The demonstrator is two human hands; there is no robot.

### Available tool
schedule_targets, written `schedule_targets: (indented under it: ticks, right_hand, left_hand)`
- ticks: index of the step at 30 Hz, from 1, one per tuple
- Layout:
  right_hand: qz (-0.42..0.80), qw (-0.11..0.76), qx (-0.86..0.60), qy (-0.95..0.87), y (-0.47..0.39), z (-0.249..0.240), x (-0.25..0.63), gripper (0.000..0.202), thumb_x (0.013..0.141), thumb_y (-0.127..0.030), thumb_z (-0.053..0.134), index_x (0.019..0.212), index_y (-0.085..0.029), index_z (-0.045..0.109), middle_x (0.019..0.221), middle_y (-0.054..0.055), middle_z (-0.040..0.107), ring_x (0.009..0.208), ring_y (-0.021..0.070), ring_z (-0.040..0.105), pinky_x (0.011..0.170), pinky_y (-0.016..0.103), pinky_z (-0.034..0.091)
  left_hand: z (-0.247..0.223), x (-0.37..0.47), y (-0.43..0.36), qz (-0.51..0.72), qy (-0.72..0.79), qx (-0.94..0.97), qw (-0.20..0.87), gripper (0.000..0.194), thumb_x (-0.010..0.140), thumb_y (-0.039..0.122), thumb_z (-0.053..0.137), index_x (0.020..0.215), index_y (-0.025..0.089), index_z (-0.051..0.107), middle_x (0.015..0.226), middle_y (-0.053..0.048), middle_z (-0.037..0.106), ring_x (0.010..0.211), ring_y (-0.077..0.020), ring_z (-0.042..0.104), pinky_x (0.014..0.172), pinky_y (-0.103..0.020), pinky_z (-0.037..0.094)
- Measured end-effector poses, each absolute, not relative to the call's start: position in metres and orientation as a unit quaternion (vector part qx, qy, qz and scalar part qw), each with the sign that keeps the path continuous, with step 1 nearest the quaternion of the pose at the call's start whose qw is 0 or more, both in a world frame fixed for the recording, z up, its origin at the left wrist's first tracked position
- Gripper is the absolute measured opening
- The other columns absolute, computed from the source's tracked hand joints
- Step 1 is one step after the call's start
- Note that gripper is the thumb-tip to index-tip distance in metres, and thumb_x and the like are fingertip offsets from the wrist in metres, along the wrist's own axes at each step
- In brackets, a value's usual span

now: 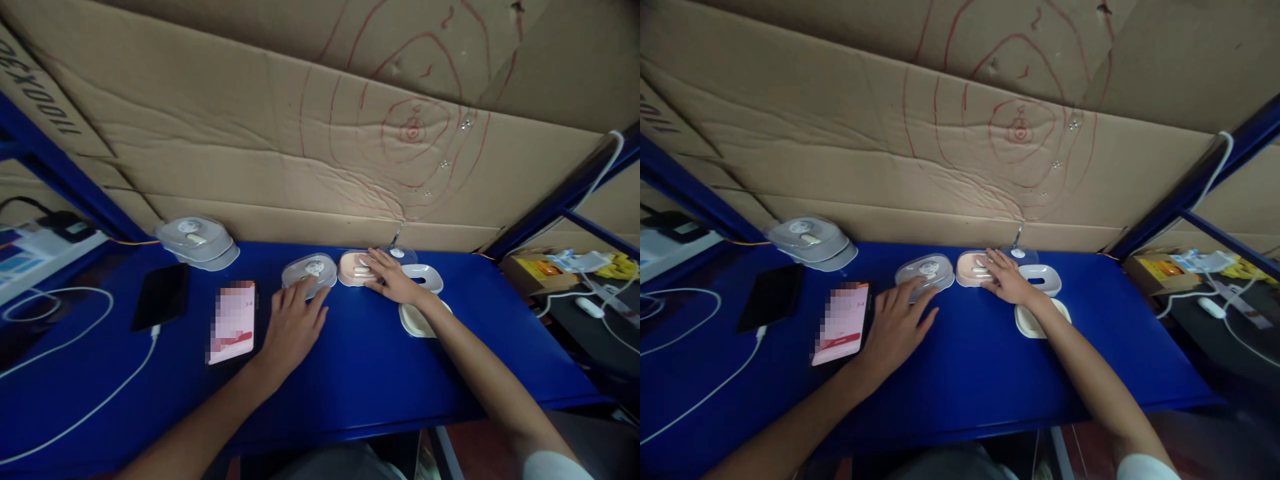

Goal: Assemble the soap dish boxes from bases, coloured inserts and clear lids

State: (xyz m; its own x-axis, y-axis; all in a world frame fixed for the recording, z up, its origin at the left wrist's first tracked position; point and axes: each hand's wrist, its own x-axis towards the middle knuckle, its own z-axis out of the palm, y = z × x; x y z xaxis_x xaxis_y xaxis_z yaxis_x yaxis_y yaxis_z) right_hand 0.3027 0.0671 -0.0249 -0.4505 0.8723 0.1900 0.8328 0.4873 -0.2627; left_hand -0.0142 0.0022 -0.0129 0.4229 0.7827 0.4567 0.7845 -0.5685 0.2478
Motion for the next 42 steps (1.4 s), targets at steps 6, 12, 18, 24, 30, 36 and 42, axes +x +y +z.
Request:
schedule_targets:
  ticks: [6, 12, 18, 24, 30, 36, 42]
  right_hand:
    - [0.081, 0.152, -0.492, -0.854, 0.068, -0.011, 0.298, 0.074, 0.103, -0.047, 0.065, 0.168, -0.029, 0.034, 0.176, 0.018, 0.03, 0.164, 0.0355, 0.026, 0.128, 0.063, 0.03]
    - [0.06, 0.214, -0.523, -0.823, -0.018, 0.025, 0.334, 0.051, 0.109, -0.047, 0.052, 0.158, -0.032, 0.051, 0.156, 0.011, 0.06, 0.146, 0.0316, 0.057, 0.12, 0.056, 0.046]
    - [-0.013, 0.14, -0.604, -0.785, -0.125, -0.013, 0.359, 0.038, 0.105, -0.043, 0.061, 0.141, -0.031, 0.066, 0.137, 0.013, 0.073, 0.123, 0.0374, 0.071, 0.098, 0.06, 0.059]
    - [0.034, 0.252, -0.541, -0.802, -0.134, -0.019, 0.278, 0.035, 0.108, -0.029, 0.056, 0.142, -0.032, 0.065, 0.126, 0.01, 0.077, 0.119, 0.0305, 0.073, 0.102, 0.053, 0.06]
    - [0.105, 0.261, -0.413, -0.866, -0.067, 0.016, 0.259, 0.032, 0.111, -0.036, 0.051, 0.138, -0.029, 0.067, 0.129, 0.007, 0.077, 0.118, 0.0247, 0.072, 0.104, 0.046, 0.057]
    - [0.038, 0.247, -0.565, -0.787, -0.004, 0.001, 0.362, 0.04, 0.106, -0.052, 0.055, 0.13, -0.025, 0.073, 0.135, 0.013, 0.075, 0.127, 0.0346, 0.07, 0.111, 0.058, 0.053]
    - [0.032, 0.183, -0.589, -0.786, -0.008, -0.031, 0.374, 0.05, 0.101, -0.054, 0.063, 0.141, -0.025, 0.068, 0.145, 0.017, 0.069, 0.135, 0.0402, 0.064, 0.115, 0.066, 0.048]
  left_hand:
    - [-0.008, -0.04, 0.037, -0.215, -0.49, -0.839, 0.097, 0.036, 0.103, 0.017, 0.048, 0.13, 0.024, 0.07, 0.136, -0.018, 0.069, 0.118, -0.0395, 0.065, 0.097, -0.059, 0.047]
    - [-0.005, -0.037, 0.036, -0.248, -0.487, -0.836, 0.053, 0.038, 0.104, 0.016, 0.042, 0.131, 0.019, 0.069, 0.139, -0.02, 0.067, 0.12, -0.0413, 0.066, 0.1, -0.06, 0.048]
    - [-0.009, -0.009, -0.003, -0.297, -0.372, -0.806, -0.352, 0.029, 0.098, 0.031, 0.065, 0.127, 0.027, 0.067, 0.127, -0.009, 0.073, 0.113, -0.0283, 0.072, 0.101, -0.048, 0.057]
    - [-0.024, 0.01, -0.025, -0.19, -0.3, -0.503, -0.788, 0.069, 0.087, 0.045, 0.083, 0.148, 0.028, 0.055, 0.143, -0.015, 0.069, 0.122, -0.0301, 0.073, 0.104, -0.05, 0.058]
    - [-0.023, 0.01, -0.013, -0.245, -0.279, -0.341, -0.864, 0.042, 0.085, 0.031, 0.085, 0.123, 0.018, 0.076, 0.12, -0.012, 0.081, 0.109, -0.0265, 0.076, 0.095, -0.035, 0.058]
    - [-0.024, 0.004, 0.002, -0.34, -0.325, -0.247, -0.847, 0.028, 0.089, 0.016, 0.077, 0.117, 0.015, 0.076, 0.114, -0.012, 0.082, 0.104, -0.0257, 0.077, 0.089, -0.033, 0.058]
    - [-0.021, 0.003, 0.003, -0.372, -0.324, -0.204, -0.846, 0.025, 0.097, 0.018, 0.07, 0.121, 0.018, 0.072, 0.12, -0.01, 0.08, 0.109, -0.0252, 0.076, 0.095, -0.036, 0.059]
